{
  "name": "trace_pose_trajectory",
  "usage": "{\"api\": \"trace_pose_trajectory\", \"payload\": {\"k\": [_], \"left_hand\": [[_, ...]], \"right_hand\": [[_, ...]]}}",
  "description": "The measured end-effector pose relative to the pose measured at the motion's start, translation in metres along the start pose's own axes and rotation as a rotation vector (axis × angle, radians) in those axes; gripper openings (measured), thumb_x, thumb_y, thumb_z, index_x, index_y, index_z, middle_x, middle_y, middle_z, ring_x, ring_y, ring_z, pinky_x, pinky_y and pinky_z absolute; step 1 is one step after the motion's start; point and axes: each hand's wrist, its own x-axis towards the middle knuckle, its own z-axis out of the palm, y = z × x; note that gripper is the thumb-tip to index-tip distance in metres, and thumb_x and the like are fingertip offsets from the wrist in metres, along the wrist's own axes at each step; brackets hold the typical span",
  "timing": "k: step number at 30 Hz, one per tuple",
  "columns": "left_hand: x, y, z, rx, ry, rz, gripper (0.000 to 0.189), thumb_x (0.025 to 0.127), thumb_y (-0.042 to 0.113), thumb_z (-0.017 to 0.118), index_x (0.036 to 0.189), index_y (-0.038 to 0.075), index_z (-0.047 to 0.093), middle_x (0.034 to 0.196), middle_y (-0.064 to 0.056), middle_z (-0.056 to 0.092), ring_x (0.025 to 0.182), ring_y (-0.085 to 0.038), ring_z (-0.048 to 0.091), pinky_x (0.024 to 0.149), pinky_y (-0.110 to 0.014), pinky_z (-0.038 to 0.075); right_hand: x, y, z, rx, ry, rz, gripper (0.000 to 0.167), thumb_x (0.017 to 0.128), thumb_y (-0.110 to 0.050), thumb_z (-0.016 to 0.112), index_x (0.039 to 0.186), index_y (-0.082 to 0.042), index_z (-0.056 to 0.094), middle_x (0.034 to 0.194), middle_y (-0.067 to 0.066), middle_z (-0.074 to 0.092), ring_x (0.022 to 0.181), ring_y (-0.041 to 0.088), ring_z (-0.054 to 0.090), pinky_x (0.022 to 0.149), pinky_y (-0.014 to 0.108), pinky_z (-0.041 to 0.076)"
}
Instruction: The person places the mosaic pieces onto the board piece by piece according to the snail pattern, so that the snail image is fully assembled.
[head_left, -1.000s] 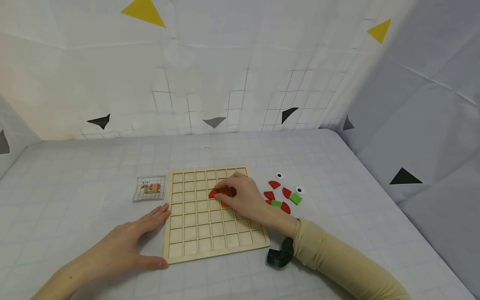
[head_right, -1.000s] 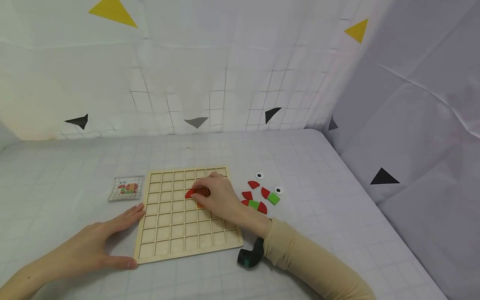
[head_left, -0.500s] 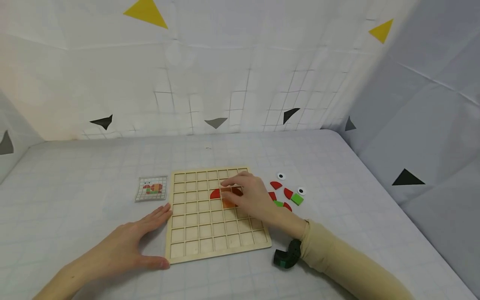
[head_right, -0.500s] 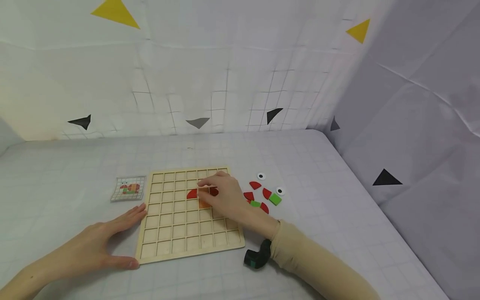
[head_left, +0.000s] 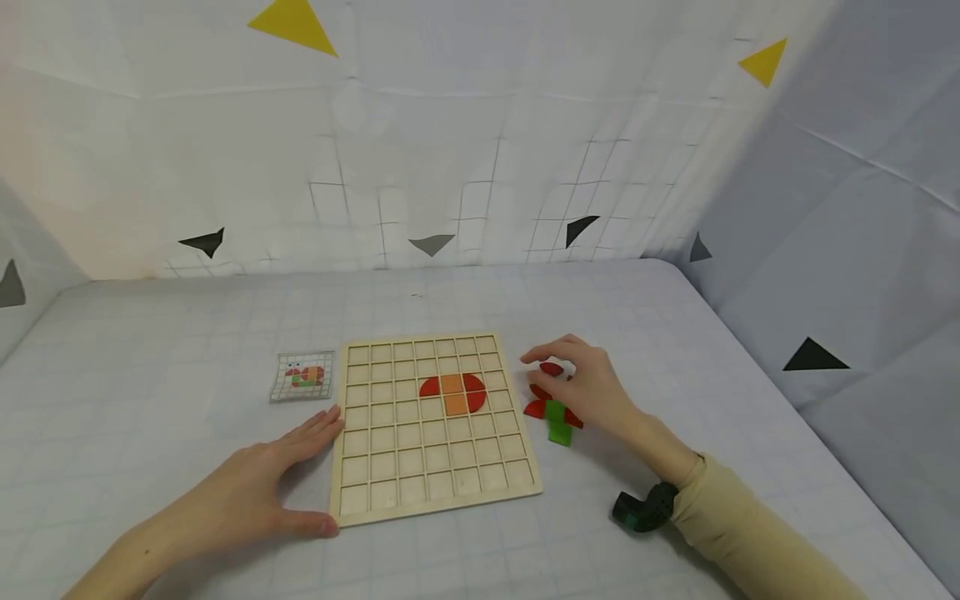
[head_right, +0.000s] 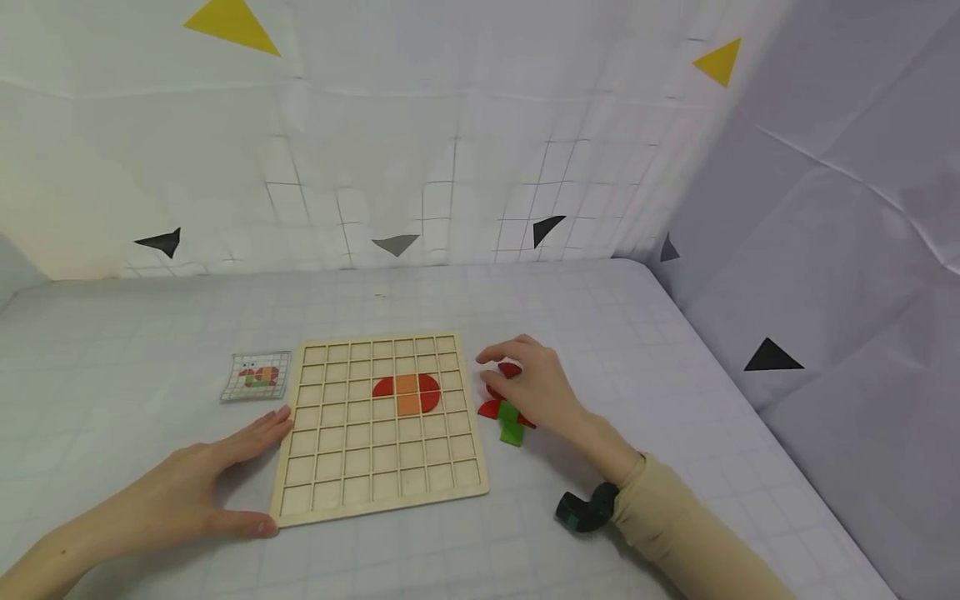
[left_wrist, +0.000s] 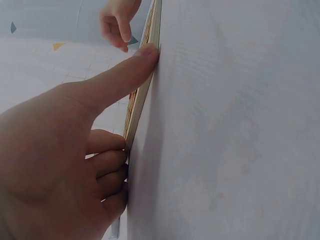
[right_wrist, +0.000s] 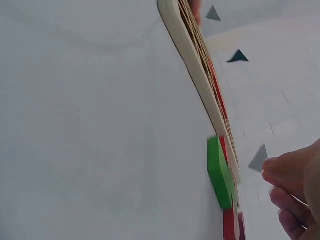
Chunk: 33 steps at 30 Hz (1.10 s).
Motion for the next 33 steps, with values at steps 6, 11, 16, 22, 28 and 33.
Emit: {"api": "trace_pose_trajectory", "payload": {"k": [6,11,16,22,28,33], "left_hand": [[-0.001,0.0,0.0,0.002,0.007,0.002,0.106,0.067,0.081,0.065,0.152,0.021,0.044,0.162,0.005,0.033,0.144,-0.028,0.04,0.105,-0.055,0.042],[-0.002,-0.001,0.0,0.006,0.009,0.002,0.106,0.067,0.081,0.065,0.152,0.022,0.044,0.162,0.005,0.034,0.143,-0.027,0.042,0.104,-0.055,0.043],[-0.001,0.0,0.0,0.011,0.006,-0.003,0.106,0.067,0.082,0.064,0.153,0.023,0.043,0.162,0.006,0.033,0.144,-0.026,0.041,0.105,-0.054,0.043],[-0.001,0.001,-0.001,0.01,0.001,-0.006,0.107,0.067,0.082,0.064,0.153,0.022,0.042,0.162,0.005,0.033,0.144,-0.027,0.041,0.105,-0.054,0.042],[-0.001,0.0,0.0,0.012,0.001,-0.006,0.107,0.067,0.082,0.064,0.153,0.023,0.042,0.162,0.006,0.032,0.144,-0.026,0.04,0.105,-0.054,0.043],[0.0,-0.001,0.001,0.003,0.001,-0.005,0.107,0.067,0.082,0.064,0.153,0.022,0.042,0.162,0.005,0.032,0.145,-0.027,0.039,0.106,-0.056,0.042]], "right_hand": [[-0.009,0.014,-0.013,-0.004,-0.037,0.047,0.019,0.085,-0.006,0.078,0.103,-0.012,0.077,0.099,-0.001,0.073,0.095,0.017,0.065,0.083,0.045,0.057],[-0.011,0.019,-0.016,-0.025,-0.095,0.068,0.019,0.082,-0.009,0.081,0.1,-0.013,0.077,0.099,-0.004,0.072,0.096,0.014,0.064,0.082,0.038,0.057],[-0.012,0.025,-0.018,-0.066,-0.142,0.042,0.02,0.08,-0.012,0.084,0.098,-0.017,0.077,0.097,-0.006,0.072,0.092,0.013,0.062,0.076,0.031,0.054],[-0.013,0.03,-0.021,-0.052,-0.178,0.017,0.02,0.079,-0.016,0.085,0.097,-0.021,0.076,0.093,-0.006,0.07,0.085,0.014,0.059,0.072,0.032,0.051],[-0.014,0.031,-0.021,-0.05,-0.177,0.006,0.021,0.08,-0.015,0.085,0.099,-0.02,0.076,0.095,-0.006,0.071,0.087,0.014,0.06,0.074,0.032,0.052],[-0.014,0.031,-0.02,-0.042,-0.173,0.013,0.023,0.079,-0.013,0.085,0.101,-0.017,0.076,0.097,-0.005,0.071,0.089,0.014,0.061,0.075,0.033,0.054]]}}
